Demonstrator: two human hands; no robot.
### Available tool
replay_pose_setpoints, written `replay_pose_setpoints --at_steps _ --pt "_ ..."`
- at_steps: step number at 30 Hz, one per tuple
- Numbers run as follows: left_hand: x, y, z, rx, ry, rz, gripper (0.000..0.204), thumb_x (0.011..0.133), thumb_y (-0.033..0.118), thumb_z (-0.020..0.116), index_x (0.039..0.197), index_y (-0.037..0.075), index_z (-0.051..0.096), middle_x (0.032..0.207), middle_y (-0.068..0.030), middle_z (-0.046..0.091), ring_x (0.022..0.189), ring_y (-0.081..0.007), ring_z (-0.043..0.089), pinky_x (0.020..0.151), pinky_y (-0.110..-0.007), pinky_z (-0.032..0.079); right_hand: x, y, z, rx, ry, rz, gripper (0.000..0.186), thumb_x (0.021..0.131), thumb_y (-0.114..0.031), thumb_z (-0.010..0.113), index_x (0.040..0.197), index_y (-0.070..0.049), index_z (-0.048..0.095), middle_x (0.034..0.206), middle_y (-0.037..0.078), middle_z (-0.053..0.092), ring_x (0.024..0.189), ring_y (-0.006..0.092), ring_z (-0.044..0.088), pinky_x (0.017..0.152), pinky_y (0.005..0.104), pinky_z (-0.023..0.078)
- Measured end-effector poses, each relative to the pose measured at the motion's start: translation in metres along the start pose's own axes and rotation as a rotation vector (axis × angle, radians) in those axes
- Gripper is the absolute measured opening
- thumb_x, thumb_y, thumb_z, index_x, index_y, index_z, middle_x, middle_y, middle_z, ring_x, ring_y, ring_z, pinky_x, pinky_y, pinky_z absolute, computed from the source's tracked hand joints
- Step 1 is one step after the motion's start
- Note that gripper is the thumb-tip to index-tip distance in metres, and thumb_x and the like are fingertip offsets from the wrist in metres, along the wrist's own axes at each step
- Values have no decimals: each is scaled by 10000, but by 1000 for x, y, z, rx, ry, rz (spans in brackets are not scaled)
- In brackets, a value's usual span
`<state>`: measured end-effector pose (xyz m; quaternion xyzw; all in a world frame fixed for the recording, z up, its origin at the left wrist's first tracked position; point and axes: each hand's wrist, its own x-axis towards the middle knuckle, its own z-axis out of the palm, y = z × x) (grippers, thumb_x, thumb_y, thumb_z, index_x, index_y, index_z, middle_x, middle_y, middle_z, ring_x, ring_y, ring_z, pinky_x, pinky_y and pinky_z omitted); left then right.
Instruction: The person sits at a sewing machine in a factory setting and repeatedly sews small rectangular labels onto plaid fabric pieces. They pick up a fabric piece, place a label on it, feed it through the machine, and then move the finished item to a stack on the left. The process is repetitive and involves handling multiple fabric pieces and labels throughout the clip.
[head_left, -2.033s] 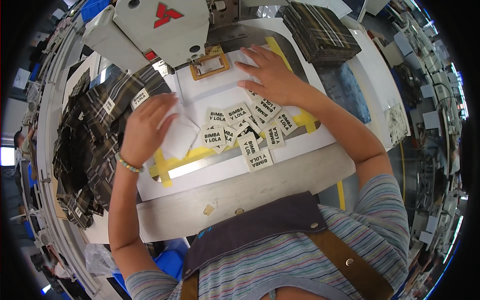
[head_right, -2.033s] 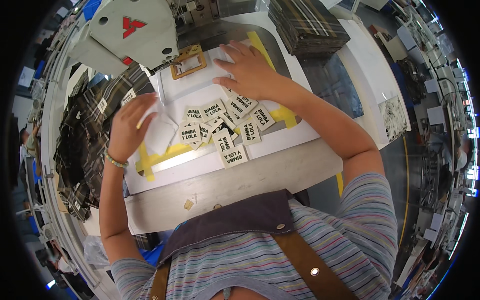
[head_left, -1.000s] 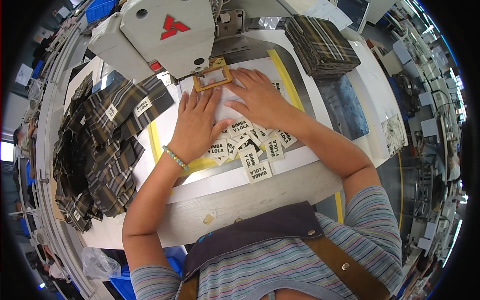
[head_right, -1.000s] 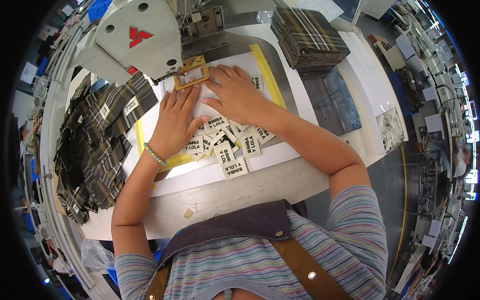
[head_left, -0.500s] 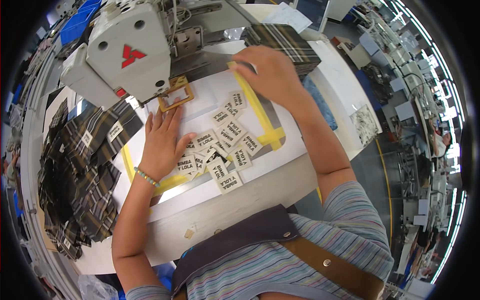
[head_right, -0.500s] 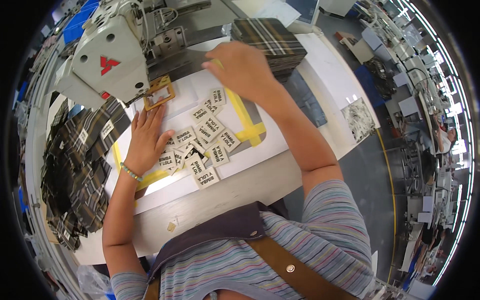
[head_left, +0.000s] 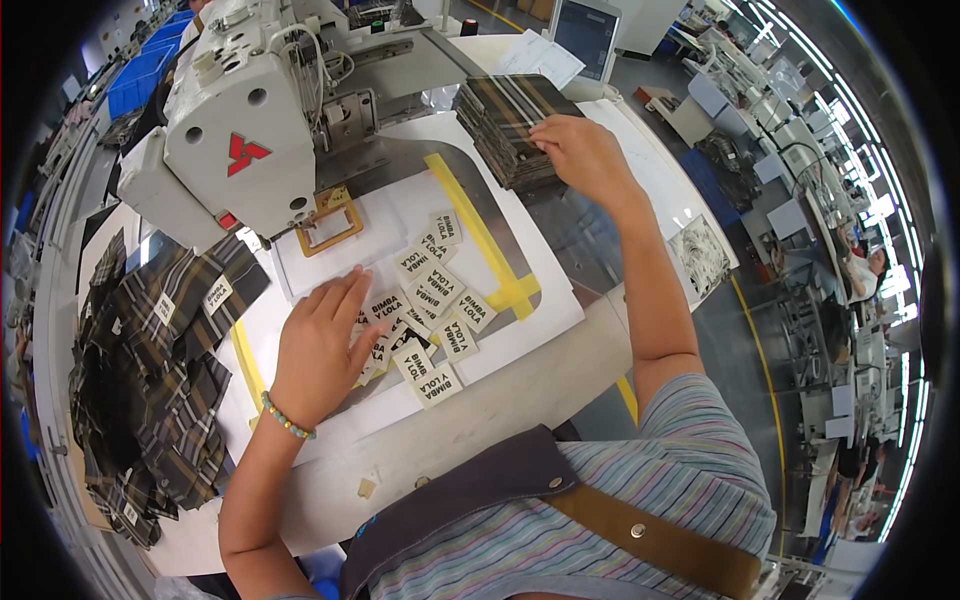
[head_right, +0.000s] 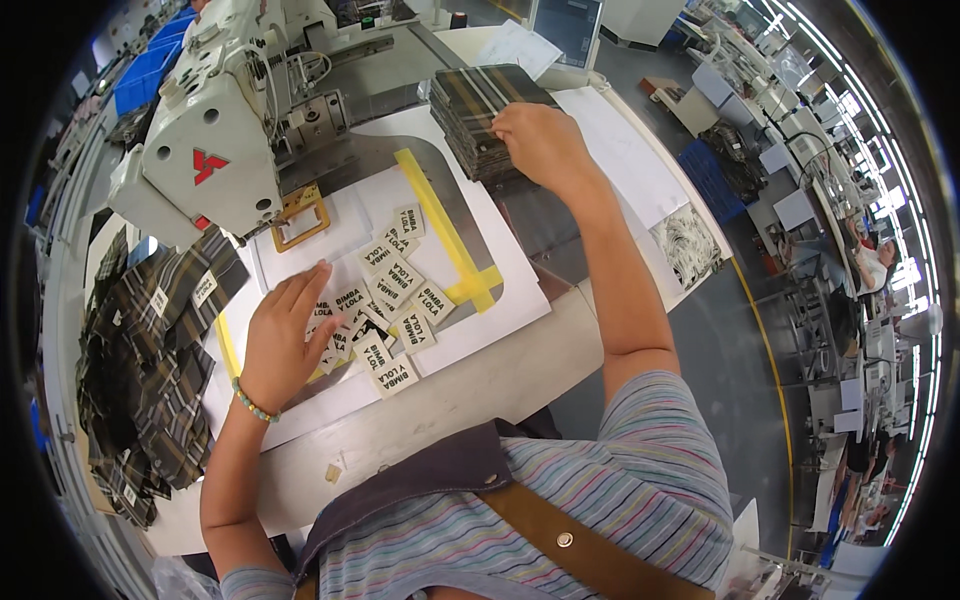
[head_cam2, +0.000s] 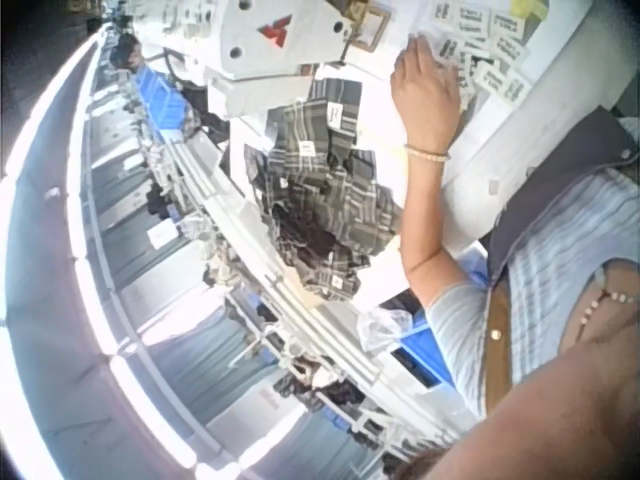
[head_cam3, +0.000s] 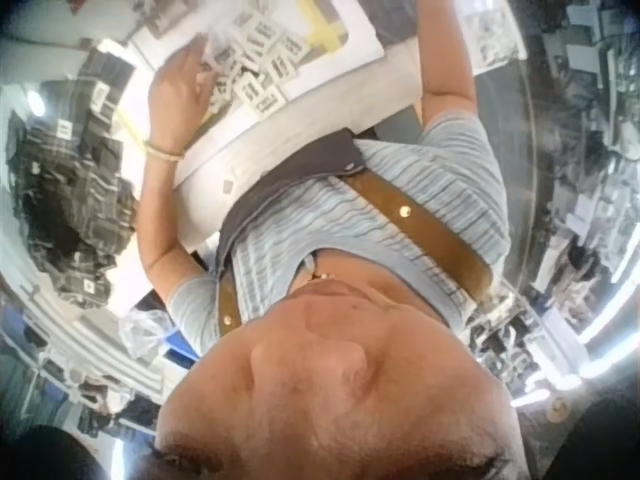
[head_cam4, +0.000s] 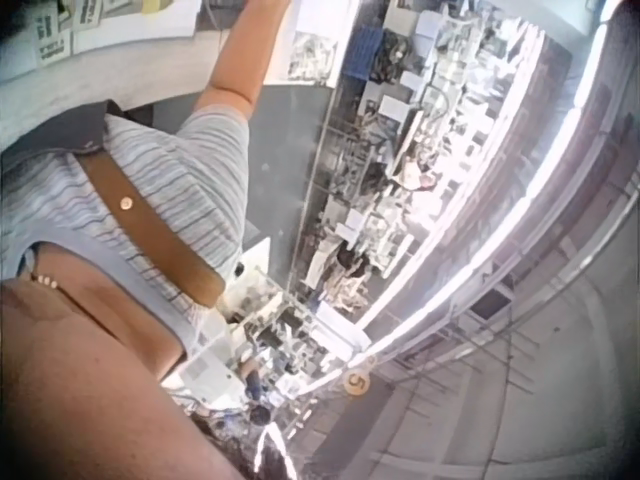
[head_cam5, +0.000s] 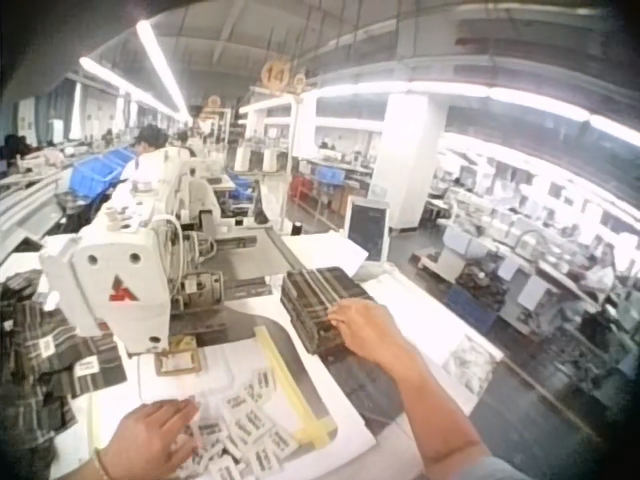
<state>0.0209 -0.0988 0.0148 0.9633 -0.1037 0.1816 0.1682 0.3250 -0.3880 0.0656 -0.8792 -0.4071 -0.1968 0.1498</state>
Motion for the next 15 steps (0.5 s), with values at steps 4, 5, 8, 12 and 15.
replay_pose_setpoints --at_steps 4,5,8,12,15 --pt "-3 4 0 -32 -11 -9 554 926 252 792 1361 -53 631 1329 -211 698 1134 -381 683 963 -457 558 5 -7 -2 -65 -63 71 172 938 -120 699 1056 -49 801 1118 77 774 987 337 733 859 416 588" --pt "-5 5 1 -38 -13 -11 548 924 249 795 1353 -53 638 1321 -209 702 1124 -380 687 957 -455 561 3 -9 -3 -49 -28 25 167 938 -118 698 1051 -48 799 1107 75 773 981 332 733 852 419 587" --pt "-5 6 -4 -54 21 11 527 915 231 802 1337 -48 654 1303 -200 714 1090 -372 698 930 -447 574 -2 -9 -4 -44 36 -63 154 936 -114 701 1040 -45 792 1077 69 770 966 316 732 835 421 588" --pt "-3 7 -4 -81 10 26 510 907 212 806 1326 -41 664 1304 -192 717 1078 -363 701 917 -441 583 -4 3 2 -93 19 -124 144 925 -103 717 1034 -47 792 1065 61 771 956 293 733 821 401 592" --pt "-4 7 -2 -86 16 37 491 907 203 804 1314 -37 671 1300 -190 720 1074 -361 703 916 -441 585 -6 4 -5 -72 9 -173 129 916 -99 733 1013 -40 794 1047 58 772 947 286 736 811 390 592"
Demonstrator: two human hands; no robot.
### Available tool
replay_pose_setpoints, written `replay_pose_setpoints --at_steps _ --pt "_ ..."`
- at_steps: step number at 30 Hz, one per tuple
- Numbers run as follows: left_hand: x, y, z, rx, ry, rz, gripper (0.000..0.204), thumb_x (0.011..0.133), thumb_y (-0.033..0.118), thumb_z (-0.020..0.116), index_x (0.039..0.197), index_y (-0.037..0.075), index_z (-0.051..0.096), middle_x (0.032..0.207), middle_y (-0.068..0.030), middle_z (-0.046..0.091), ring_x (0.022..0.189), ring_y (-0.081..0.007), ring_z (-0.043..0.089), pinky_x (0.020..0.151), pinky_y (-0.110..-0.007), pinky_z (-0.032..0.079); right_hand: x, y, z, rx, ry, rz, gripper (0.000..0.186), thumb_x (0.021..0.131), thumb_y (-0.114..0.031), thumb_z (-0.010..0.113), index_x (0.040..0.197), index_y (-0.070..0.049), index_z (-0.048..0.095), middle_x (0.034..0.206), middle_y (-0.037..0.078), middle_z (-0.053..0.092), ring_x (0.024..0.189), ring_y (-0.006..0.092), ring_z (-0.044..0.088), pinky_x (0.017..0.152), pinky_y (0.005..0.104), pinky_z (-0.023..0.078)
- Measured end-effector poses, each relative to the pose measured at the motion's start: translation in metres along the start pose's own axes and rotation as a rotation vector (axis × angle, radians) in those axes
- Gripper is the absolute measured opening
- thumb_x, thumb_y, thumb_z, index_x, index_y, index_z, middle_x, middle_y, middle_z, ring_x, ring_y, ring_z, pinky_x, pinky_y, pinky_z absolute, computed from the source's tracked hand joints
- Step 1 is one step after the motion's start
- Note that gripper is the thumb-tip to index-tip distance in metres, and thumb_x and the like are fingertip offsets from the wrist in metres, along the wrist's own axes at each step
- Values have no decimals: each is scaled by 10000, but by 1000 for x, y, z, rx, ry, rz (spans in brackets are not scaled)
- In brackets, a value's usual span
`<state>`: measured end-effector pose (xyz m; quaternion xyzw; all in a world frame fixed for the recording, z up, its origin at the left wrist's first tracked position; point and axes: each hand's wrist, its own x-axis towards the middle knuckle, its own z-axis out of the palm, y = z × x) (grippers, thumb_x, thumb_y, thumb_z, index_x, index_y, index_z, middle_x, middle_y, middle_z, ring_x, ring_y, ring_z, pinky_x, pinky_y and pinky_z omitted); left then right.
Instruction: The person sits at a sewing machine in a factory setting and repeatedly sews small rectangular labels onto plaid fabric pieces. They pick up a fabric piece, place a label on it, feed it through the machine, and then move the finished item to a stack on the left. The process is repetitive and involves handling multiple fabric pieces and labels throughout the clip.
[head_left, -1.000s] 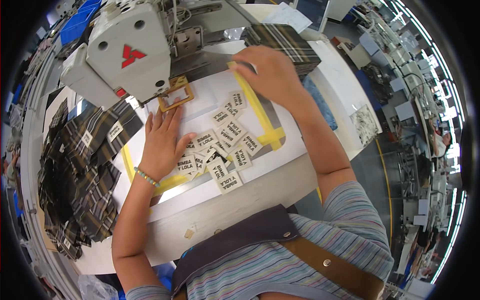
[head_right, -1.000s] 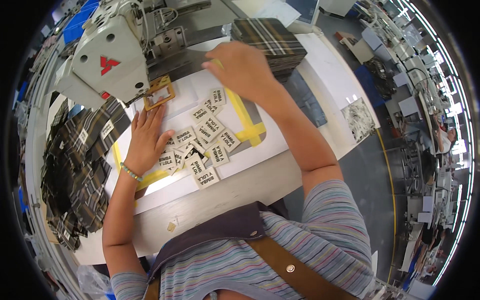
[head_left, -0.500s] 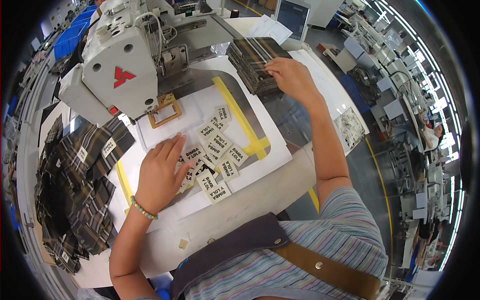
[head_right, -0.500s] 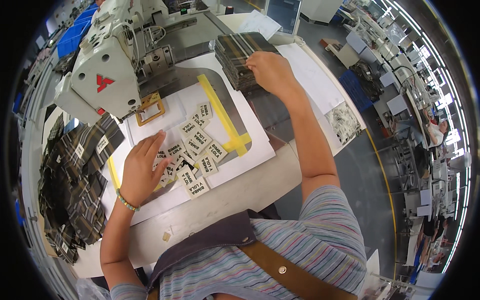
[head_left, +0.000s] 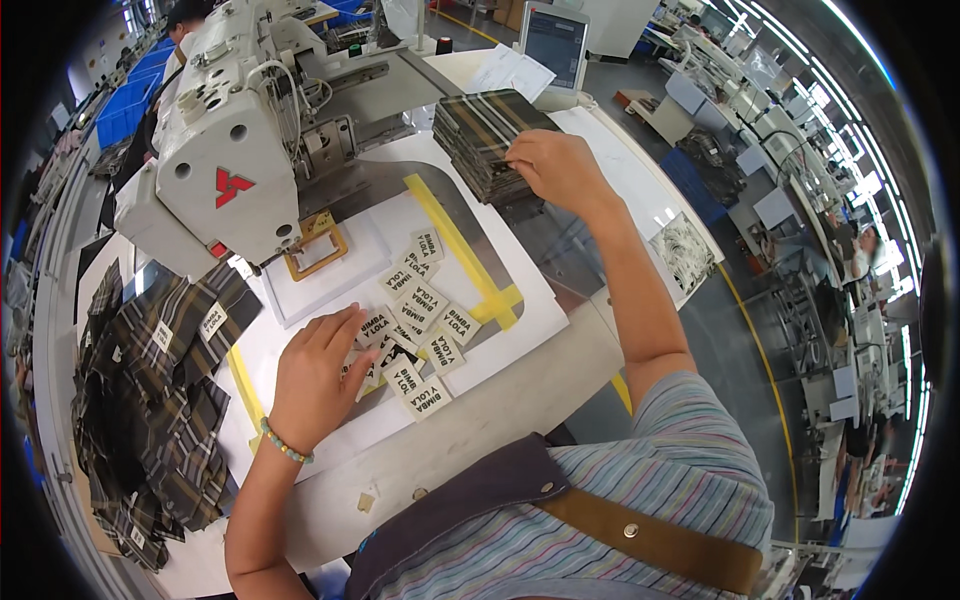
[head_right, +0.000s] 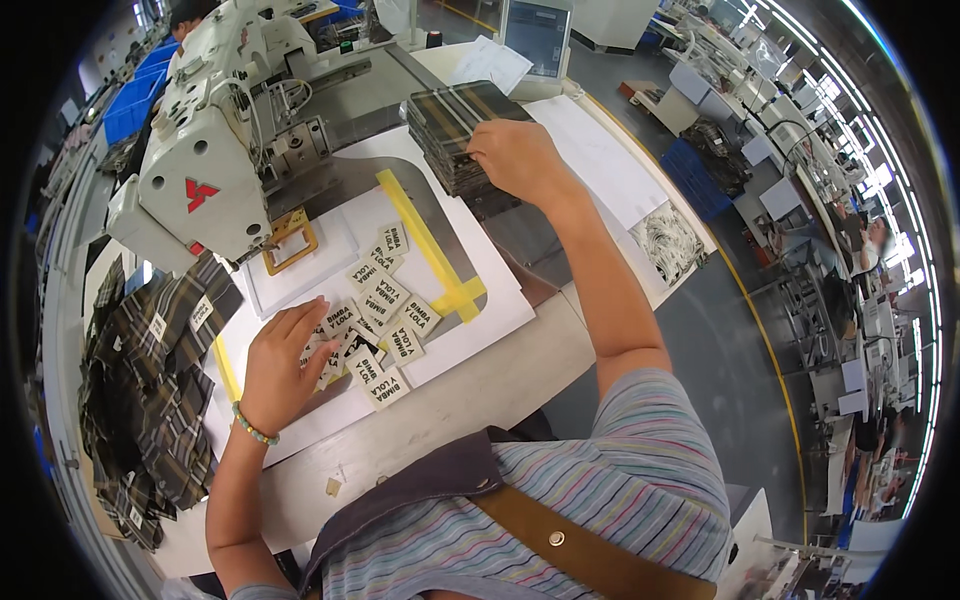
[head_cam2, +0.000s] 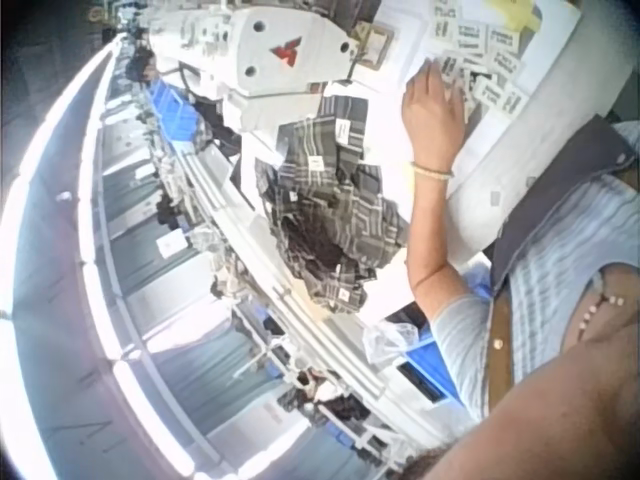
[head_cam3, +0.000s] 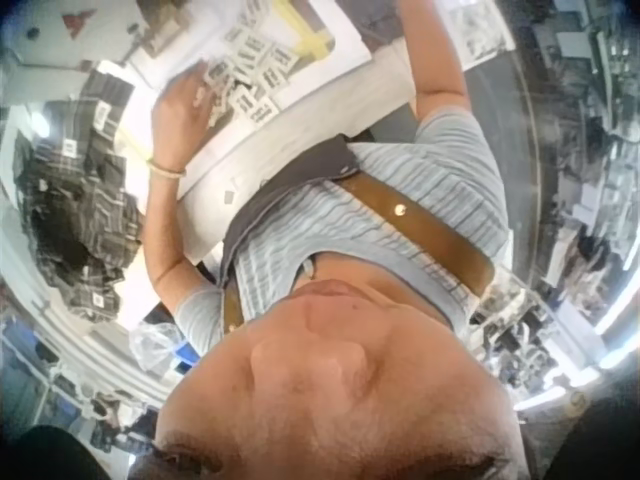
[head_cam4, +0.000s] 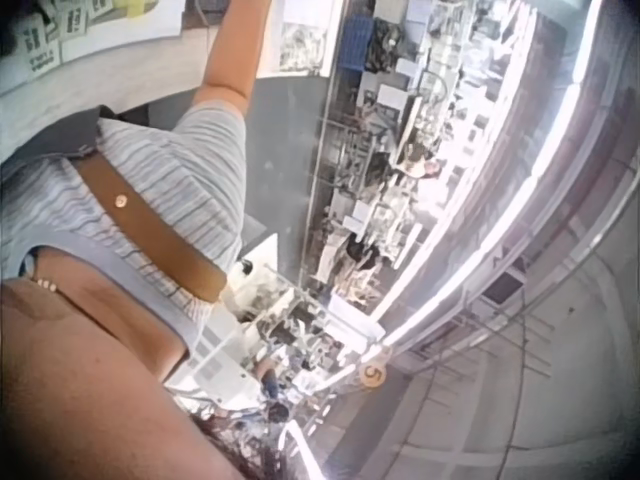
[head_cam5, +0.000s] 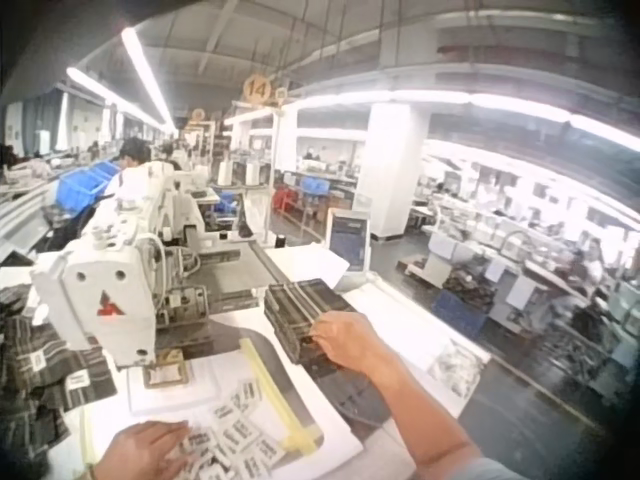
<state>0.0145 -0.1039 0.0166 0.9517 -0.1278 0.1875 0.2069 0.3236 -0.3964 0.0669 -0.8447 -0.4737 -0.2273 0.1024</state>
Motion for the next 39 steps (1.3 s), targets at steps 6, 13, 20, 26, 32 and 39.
replay_pose_setpoints --at_steps 6,13,20,26,32,39 --pt "0 0 2 -16 0 10 465 910 188 799 1299 -37 678 1294 -189 724 1076 -360 705 920 -439 585 2 13 -7 208 -40 69 129 926 -121 754 992 -24 804 1057 88 785 938 291 746 834 369 590" --pt "32 17 0 -50 108 85 475 903 75 774 1351 -17 647 1346 -173 701 1079 -354 705 921 -429 590 25 -23 -5 198 394 -107 150 949 -128 734 1054 -44 802 1087 103 787 941 295 748 819 383 602" --pt "86 3 30 -103 216 60 465 863 -16 757 1316 55 680 1140 -141 714 970 -348 708 792 -422 593 9 -119 -6 597 -139 -382 123 936 -121 736 1034 -69 790 1082 75 766 960 295 722 826 390 594" --pt "79 -4 25 -20 340 84 158 846 -33 762 992 18 726 957 -119 706 846 -336 702 742 -418 582 60 51 2 383 210 356 485 1023 -469 653 1264 -62 761 1271 167 760 1151 343 726 995 410 551" --pt "73 -3 23 -68 315 80 153 873 -33 769 1016 9 734 998 -123 731 885 -340 718 774 -415 580 60 156 67 71 -190 498 892 1020 -659 532 1487 101 541 1398 338 643 1316 446 630 1108 496 483" --pt "61 2 18 -72 293 76 180 872 -40 763 1040 13 727 1021 -129 724 881 -342 720 778 -409 591 51 86 60 4 -3 480 745 1041 -594 564 1415 47 618 1384 273 668 1326 432 612 1111 483 483"
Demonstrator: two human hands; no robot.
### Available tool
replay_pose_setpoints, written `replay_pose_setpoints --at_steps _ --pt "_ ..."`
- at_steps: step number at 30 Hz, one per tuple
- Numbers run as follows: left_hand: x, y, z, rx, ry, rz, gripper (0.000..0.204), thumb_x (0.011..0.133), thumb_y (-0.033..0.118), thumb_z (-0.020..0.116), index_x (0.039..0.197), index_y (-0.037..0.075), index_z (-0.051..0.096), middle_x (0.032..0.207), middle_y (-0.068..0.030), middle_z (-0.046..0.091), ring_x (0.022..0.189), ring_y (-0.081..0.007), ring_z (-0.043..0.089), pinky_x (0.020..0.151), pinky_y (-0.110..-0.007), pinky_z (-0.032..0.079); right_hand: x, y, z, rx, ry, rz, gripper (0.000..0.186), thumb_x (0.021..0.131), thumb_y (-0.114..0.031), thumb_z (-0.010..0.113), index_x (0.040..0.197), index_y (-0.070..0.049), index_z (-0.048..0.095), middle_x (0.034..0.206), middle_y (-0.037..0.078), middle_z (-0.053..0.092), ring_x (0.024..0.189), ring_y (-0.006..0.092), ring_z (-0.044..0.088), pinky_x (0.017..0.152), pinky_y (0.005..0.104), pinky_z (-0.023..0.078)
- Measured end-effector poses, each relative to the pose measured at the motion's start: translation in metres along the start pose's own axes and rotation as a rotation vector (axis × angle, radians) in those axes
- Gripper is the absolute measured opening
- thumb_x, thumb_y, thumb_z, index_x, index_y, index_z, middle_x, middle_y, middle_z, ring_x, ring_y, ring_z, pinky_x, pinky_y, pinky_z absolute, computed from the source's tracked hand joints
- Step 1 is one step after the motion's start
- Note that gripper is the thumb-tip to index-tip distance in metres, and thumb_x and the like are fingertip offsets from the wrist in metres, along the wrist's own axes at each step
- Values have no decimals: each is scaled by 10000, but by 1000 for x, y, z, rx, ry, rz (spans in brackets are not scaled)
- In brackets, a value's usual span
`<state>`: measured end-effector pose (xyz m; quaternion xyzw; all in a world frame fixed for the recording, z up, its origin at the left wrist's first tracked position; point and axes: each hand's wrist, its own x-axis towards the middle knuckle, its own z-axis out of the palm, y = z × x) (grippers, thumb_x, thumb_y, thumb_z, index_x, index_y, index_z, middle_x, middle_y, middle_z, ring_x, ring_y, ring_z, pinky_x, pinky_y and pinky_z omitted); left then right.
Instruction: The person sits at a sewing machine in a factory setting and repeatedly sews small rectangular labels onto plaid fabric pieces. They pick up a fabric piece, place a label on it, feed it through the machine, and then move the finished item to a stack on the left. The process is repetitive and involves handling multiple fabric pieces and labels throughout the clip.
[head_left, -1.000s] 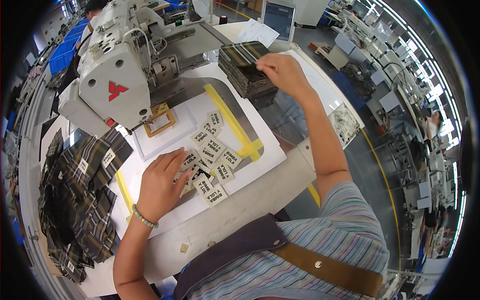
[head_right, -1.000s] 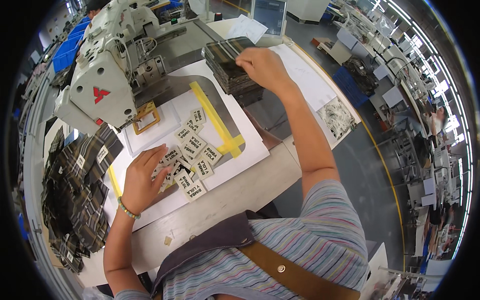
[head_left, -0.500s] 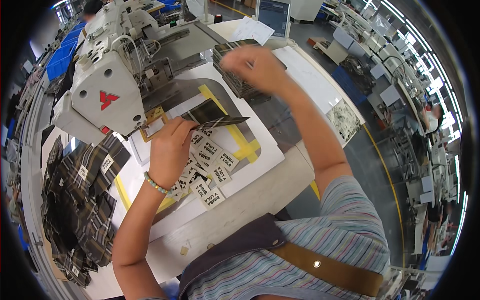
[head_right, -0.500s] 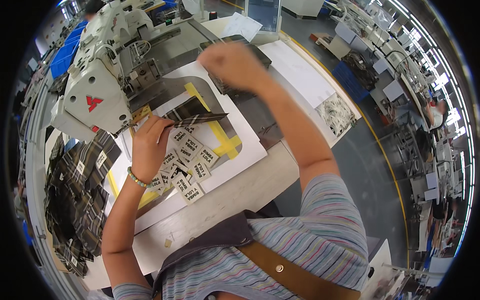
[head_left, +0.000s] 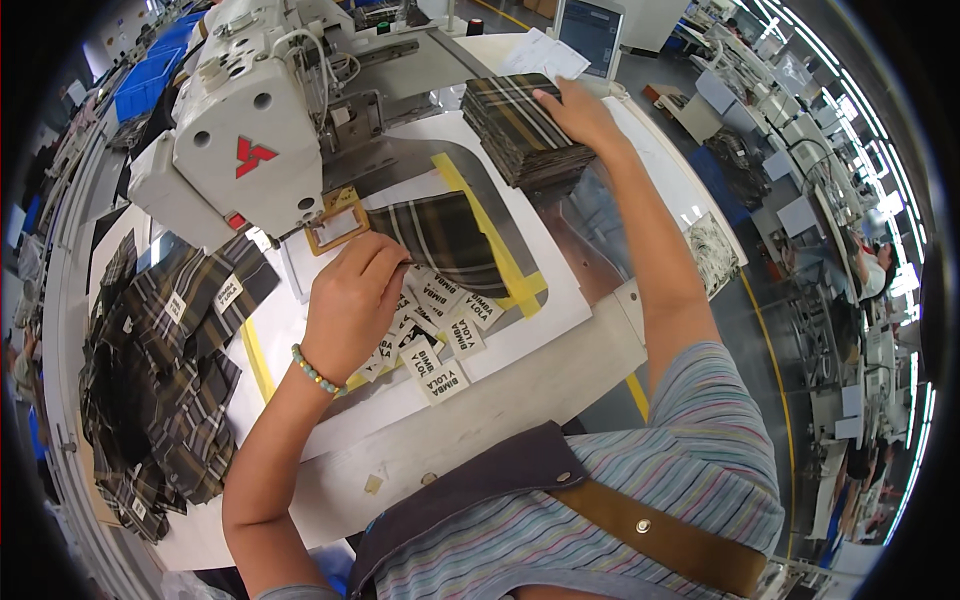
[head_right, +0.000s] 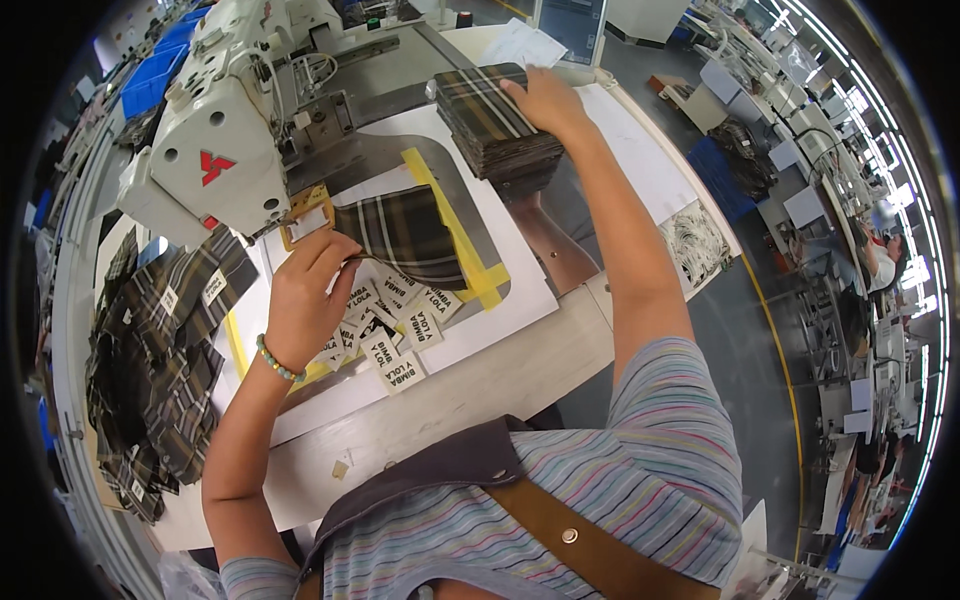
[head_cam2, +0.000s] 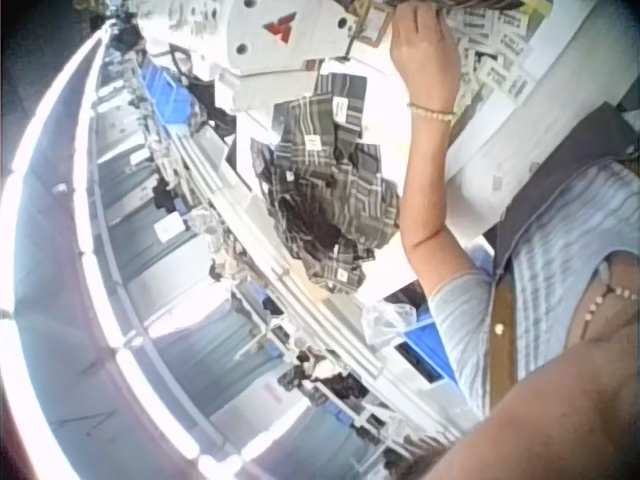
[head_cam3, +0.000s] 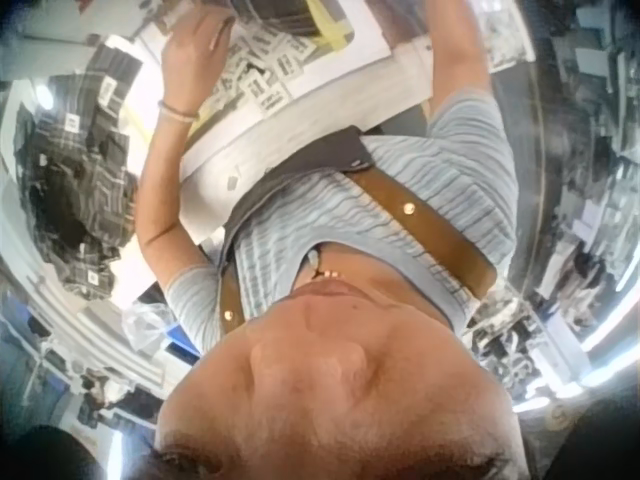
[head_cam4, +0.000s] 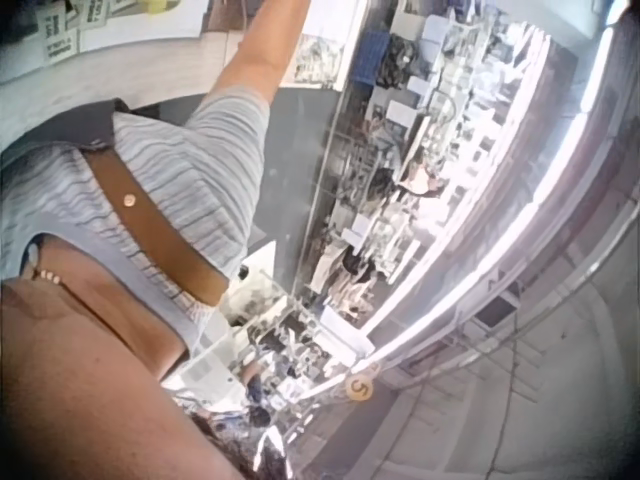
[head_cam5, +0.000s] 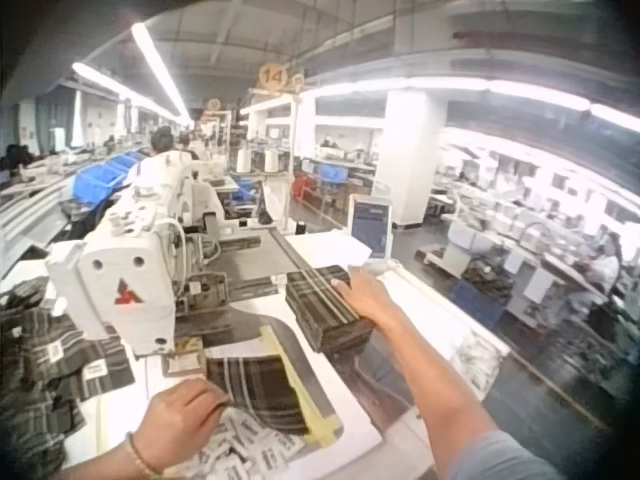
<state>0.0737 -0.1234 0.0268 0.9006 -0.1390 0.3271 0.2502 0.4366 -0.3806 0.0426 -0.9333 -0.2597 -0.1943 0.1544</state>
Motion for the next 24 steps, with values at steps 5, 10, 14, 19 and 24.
replay_pose_setpoints --at_steps 5,10,14,19,24 --pt "-9 -9 -8 -6 -4 -101 181 911 -55 724 1080 11 717 1001 -132 719 806 -319 718 678 -370 588 -81 -119 -62 515 -114 -378 606 997 -498 713 1315 17 688 1388 203 670 1301 400 609 1101 456 492" --pt "1 -13 -9 -81 45 -157 165 929 -58 716 1085 -3 722 1019 -123 739 786 -262 733 676 -306 583 -169 -171 -67 221 -223 -660 377 972 -297 727 1255 -48 736 1226 153 725 1168 350 680 1024 437 534" --pt "13 -22 -8 -85 112 -136 156 928 -85 700 1064 -9 711 1063 -128 756 911 -275 761 783 -330 613 -141 -149 -45 40 -210 -433 312 895 -106 704 1199 -74 765 1058 99 779 957 334 741 814 430 608" --pt "20 -22 -9 -50 146 1 138 909 -83 700 1018 2 696 1124 -115 758 992 -295 754 833 -352 621 -128 -135 -56 286 251 -506 394 848 15 682 1224 -74 762 1235 88 755 1039 311 746 861 400 621" --pt "-9 -47 10 200 -116 83 97 880 6 730 973 24 714 1133 -91 731 956 -297 731 808 -397 611 -148 -120 -21 342 -58 -604 457 822 32 682 1276 -9 726 1384 114 694 1174 322 709 1007 400 594"
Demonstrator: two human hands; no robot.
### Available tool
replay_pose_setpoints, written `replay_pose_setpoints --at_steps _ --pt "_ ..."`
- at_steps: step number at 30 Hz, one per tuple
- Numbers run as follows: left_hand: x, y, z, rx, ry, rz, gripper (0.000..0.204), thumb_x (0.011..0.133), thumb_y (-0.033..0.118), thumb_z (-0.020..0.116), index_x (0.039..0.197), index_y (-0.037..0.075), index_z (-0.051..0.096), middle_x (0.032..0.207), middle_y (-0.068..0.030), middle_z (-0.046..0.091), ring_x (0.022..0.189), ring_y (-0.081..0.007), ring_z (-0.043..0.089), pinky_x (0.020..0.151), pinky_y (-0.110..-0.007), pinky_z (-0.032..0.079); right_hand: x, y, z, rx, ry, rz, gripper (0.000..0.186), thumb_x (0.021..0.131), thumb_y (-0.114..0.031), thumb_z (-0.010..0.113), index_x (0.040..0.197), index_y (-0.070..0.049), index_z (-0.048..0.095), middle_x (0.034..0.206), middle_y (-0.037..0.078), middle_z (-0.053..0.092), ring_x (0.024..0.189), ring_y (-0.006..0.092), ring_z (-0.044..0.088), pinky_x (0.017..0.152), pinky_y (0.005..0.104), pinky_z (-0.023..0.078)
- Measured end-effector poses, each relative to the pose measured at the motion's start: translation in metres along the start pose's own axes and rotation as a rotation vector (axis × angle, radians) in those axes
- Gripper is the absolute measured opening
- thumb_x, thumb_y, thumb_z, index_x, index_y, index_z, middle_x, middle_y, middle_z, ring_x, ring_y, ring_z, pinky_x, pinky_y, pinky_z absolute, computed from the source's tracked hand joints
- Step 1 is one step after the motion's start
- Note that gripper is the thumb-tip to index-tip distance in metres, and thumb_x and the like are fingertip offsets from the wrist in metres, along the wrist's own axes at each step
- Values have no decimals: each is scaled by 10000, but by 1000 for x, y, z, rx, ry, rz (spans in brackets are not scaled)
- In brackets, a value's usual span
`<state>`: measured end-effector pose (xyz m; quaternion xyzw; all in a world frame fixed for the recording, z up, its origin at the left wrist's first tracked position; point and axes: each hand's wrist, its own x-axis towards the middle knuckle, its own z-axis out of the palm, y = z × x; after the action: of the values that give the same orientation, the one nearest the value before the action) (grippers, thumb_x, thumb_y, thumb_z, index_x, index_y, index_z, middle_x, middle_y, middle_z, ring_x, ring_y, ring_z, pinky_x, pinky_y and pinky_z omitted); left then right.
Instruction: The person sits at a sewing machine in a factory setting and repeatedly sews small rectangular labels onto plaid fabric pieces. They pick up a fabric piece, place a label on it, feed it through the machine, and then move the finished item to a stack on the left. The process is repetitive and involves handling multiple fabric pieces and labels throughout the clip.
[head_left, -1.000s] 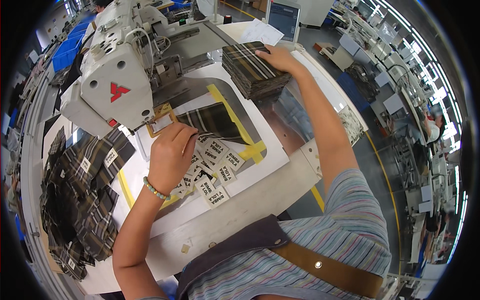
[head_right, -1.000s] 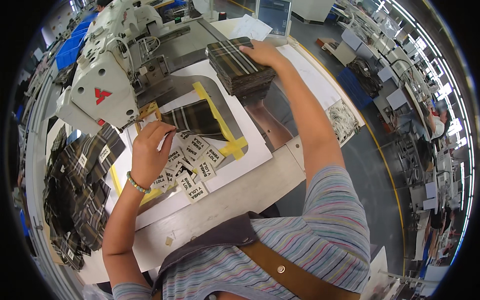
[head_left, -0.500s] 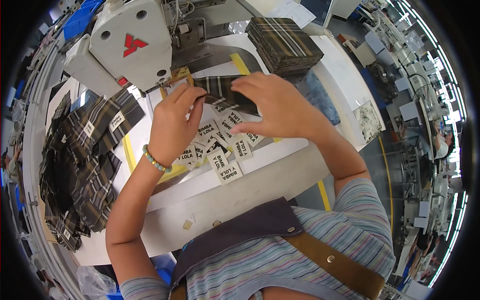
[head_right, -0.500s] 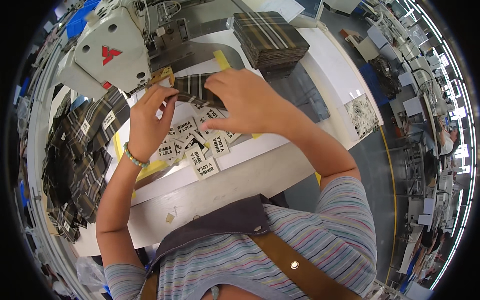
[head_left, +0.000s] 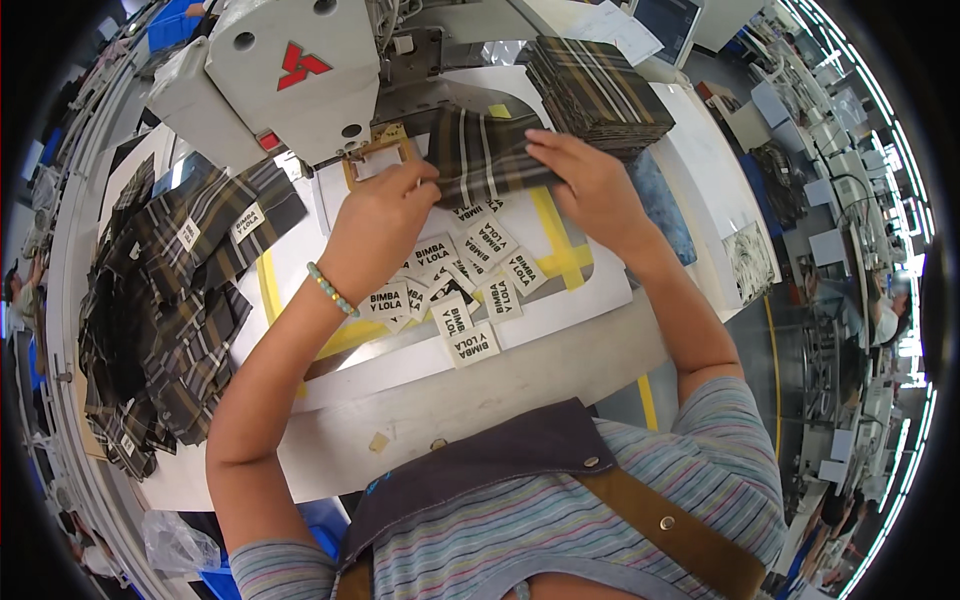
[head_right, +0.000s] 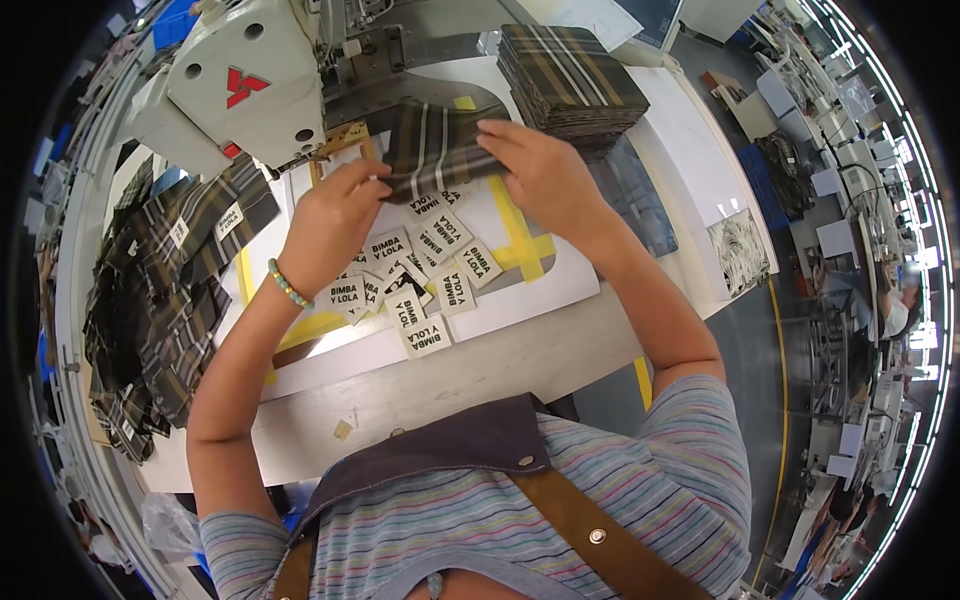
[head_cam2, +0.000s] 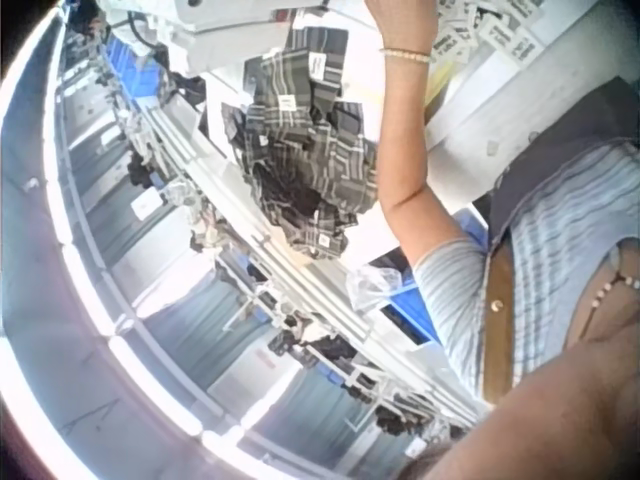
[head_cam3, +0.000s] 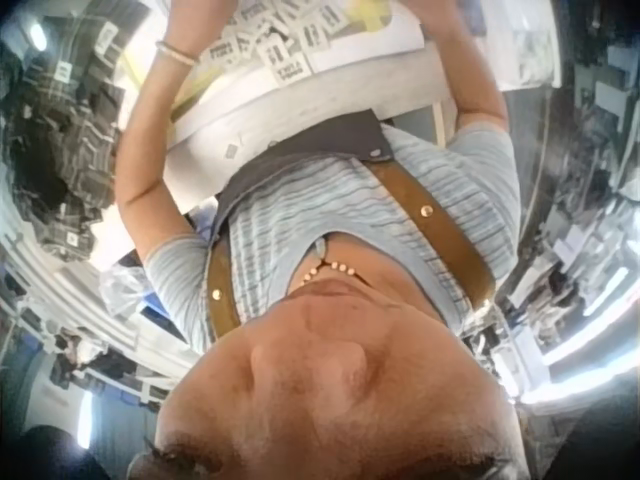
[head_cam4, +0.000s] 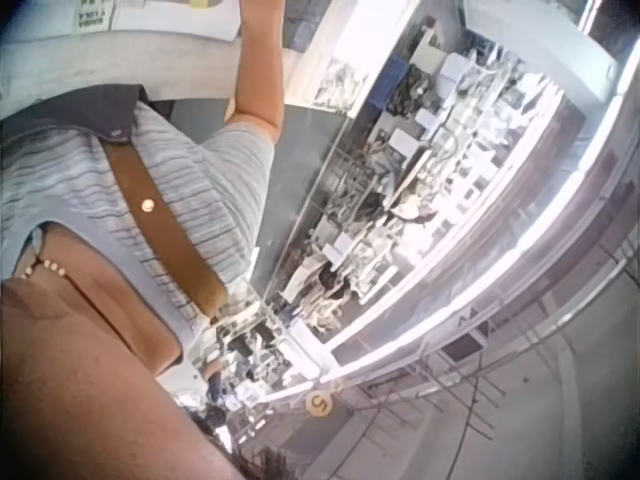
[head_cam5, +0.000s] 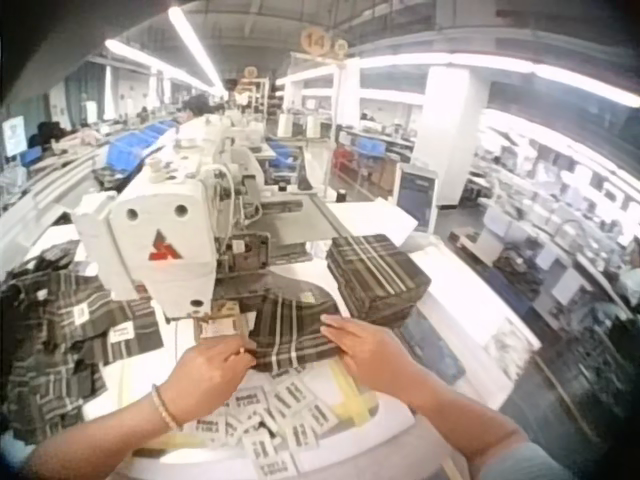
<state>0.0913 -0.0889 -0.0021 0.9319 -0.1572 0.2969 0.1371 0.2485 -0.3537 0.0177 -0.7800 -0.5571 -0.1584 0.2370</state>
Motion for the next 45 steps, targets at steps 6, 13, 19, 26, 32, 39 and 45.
replay_pose_setpoints --at_steps 6,13,19,26,32,39,45 --pt "-5 -2 2 51 -52 75 117 821 5 713 936 26 722 1006 -87 680 964 -280 702 821 -388 589 -10 0 10 -15 -30 64 461 808 78 628 1260 50 715 1399 132 690 1173 331 717 1021 402 590" --pt "-6 -7 -6 221 -134 145 183 794 40 674 975 24 698 983 -94 661 986 -277 680 854 -384 574 0 10 25 -169 -50 -136 412 867 4 649 1270 64 708 1424 141 660 1227 287 685 1021 363 585" --pt "-28 -21 -12 315 -148 131 168 795 49 670 961 29 687 975 -88 657 994 -266 675 865 -388 570 32 11 50 -121 -143 -165 426 884 6 629 1301 59 694 1456 118 644 1273 272 658 1040 359 574" --pt "-51 -44 -31 480 -189 30 125 780 65 683 902 37 687 999 -84 674 969 -244 659 841 -352 574 58 8 85 -213 -233 -268 473 910 16 607 1376 -5 686 1539 96 599 1440 274 539 1163 388 496" --pt "-73 -31 -52 220 -145 -193 338 879 -8 679 1216 -9 707 1225 -102 719 1142 -320 662 983 -419 562 49 2 59 52 -280 -115 412 1021 -82 578 1420 -47 677 1601 101 544 1534 315 423 1267 445 366" --pt "-85 -19 -56 115 -188 -203 426 919 55 739 1335 7 657 1321 -135 708 1291 -372 615 1061 -455 526 31 0 73 144 -252 -152 368 1094 -225 574 1398 -66 704 1621 90 530 1579 340 345 1287 484 307" --pt "-87 -18 -61 19 -144 -244 443 923 51 750 1354 10 656 1316 -142 716 1317 -380 605 1089 -467 508 36 4 64 267 -219 -138 355 1090 -257 592 1359 -74 734 1589 94 567 1573 338 356 1267 478 332"
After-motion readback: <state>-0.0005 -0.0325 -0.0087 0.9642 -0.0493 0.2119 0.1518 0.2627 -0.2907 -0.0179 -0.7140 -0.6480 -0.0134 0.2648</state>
